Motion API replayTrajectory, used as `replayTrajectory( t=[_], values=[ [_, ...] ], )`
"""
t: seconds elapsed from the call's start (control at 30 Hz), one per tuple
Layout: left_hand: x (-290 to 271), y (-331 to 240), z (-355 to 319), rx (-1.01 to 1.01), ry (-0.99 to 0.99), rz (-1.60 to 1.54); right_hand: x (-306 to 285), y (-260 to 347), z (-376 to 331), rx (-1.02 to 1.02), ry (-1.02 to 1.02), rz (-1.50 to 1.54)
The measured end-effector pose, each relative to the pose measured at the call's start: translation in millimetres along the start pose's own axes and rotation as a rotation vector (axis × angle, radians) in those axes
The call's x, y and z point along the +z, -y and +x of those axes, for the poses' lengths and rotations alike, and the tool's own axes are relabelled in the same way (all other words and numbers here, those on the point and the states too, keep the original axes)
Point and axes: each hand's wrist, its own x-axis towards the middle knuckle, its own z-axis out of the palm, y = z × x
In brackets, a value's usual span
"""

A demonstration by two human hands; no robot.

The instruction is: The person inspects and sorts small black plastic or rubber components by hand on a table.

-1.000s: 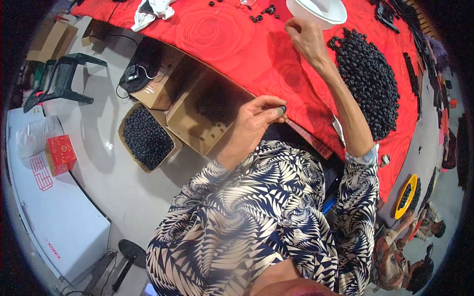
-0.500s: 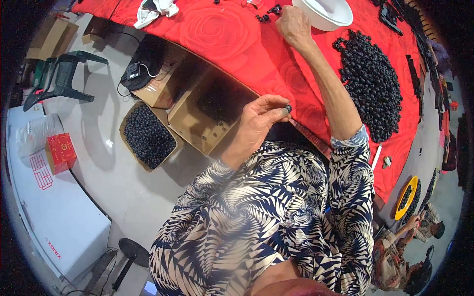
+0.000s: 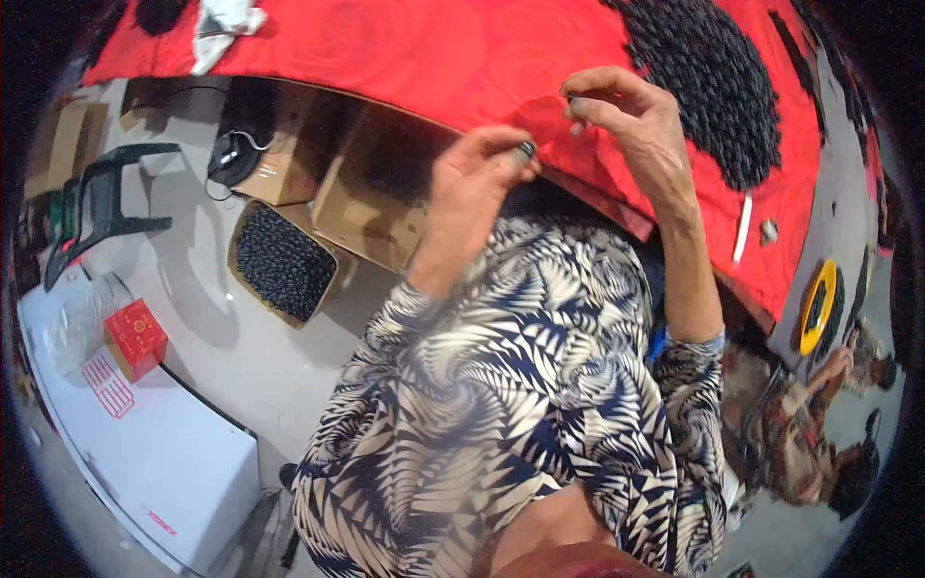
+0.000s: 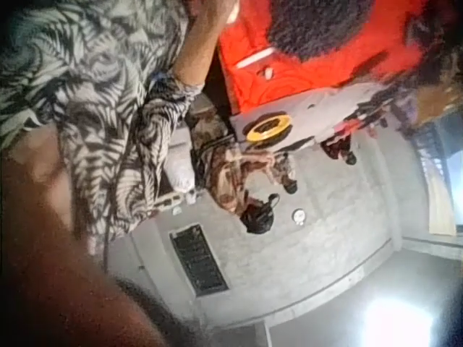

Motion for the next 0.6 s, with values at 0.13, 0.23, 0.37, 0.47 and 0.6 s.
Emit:
replayTrajectory(
  t=[0.13, 0.23, 0.37, 0.47, 0.6],
  values=[
    [8, -1, 3, -0.079, 0.007, -0.044, -8, -18, -42, 0.019, -0.033, 0.516],
    [12, 3, 3, -0.139, 0.059, -0.059, -10, -27, -61, 0.063, -0.065, 0.635],
    [21, 9, 0, -0.185, 0.088, -0.061, -13, -31, -76, 0.002, -0.061, 0.685],
    [27, 11, -5, -0.221, 0.089, -0.046, -15, -35, -82, -0.029, -0.054, 0.678],
    [30, 15, -7, -0.248, 0.099, -0.043, -14, -43, -86, -0.036, -0.003, 0.757]
  ],
)
